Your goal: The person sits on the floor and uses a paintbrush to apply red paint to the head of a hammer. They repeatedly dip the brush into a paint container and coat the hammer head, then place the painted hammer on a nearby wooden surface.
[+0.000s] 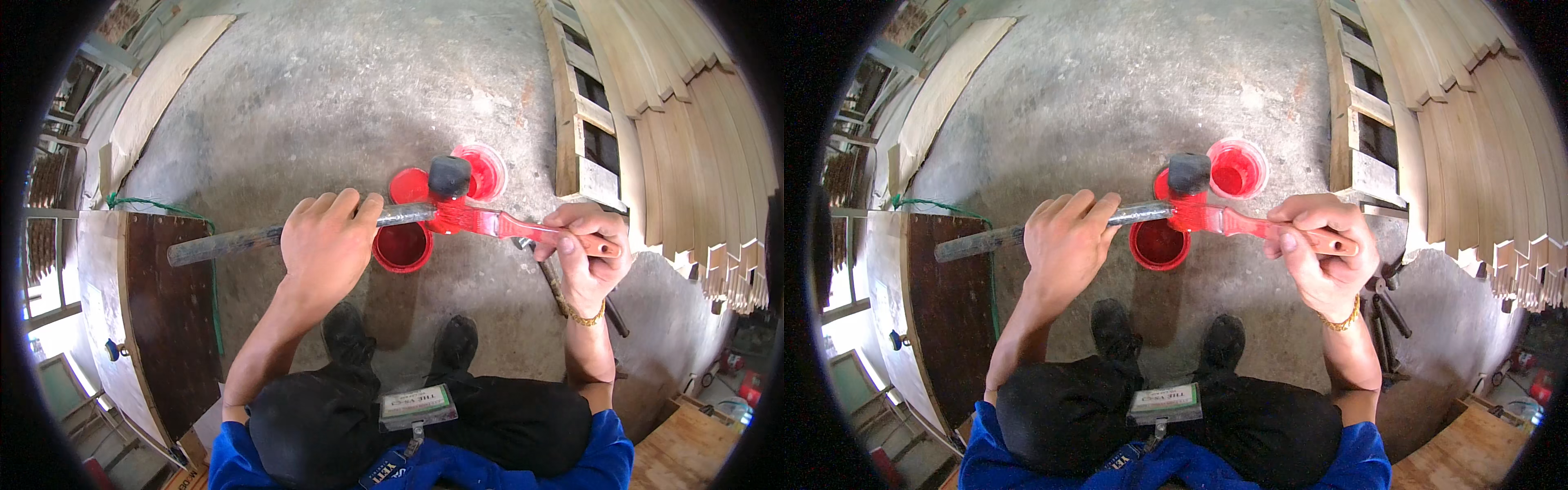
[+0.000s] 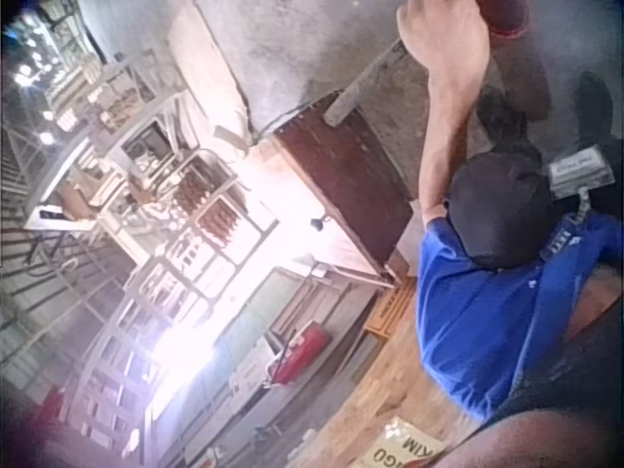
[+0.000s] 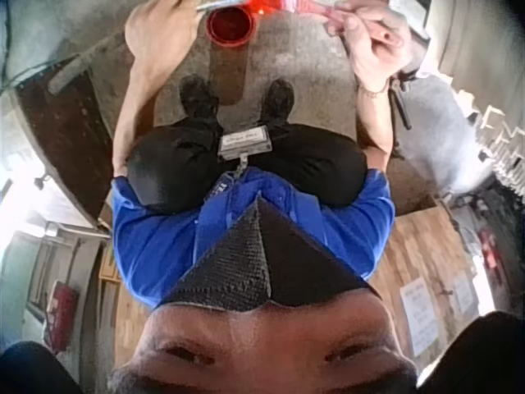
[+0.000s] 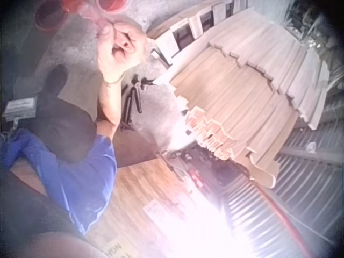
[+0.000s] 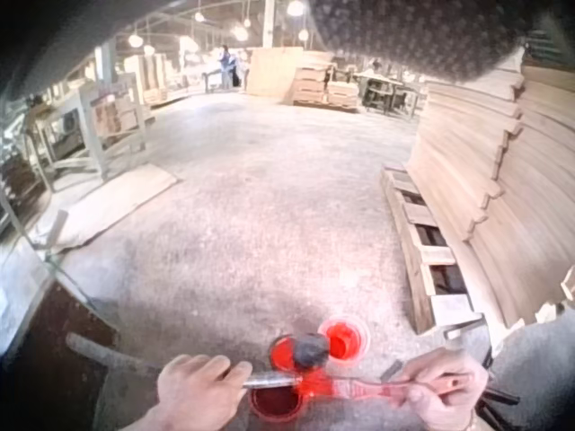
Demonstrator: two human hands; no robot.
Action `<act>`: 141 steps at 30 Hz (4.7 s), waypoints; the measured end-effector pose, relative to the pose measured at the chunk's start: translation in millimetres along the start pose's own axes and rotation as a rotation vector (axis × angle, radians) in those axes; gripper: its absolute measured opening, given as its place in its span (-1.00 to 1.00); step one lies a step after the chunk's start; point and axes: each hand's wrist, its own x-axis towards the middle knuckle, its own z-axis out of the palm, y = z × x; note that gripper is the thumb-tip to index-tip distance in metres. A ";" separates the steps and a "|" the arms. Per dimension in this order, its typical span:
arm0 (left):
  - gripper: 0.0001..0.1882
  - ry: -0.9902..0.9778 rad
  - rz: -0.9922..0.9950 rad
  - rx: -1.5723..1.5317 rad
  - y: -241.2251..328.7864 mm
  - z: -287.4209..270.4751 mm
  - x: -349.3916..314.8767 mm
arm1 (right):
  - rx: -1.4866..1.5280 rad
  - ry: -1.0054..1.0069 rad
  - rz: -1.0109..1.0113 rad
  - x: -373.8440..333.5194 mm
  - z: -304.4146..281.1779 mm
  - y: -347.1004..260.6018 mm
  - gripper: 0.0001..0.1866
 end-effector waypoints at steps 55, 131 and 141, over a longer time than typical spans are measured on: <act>-0.67 0.040 -0.257 -0.631 3.6 12.8 -11.7 | 0.348 0.390 0.242 -4.9 -42.4 23.7 -0.92; -0.66 0.184 -0.200 -0.723 18.4 1.8 -13.7 | 0.437 0.387 0.128 25.0 -21.1 -10.7 -0.83; -0.67 0.134 -0.212 -0.808 14.8 0.5 -13.7 | 0.355 0.572 0.216 17.1 -30.2 6.0 -0.79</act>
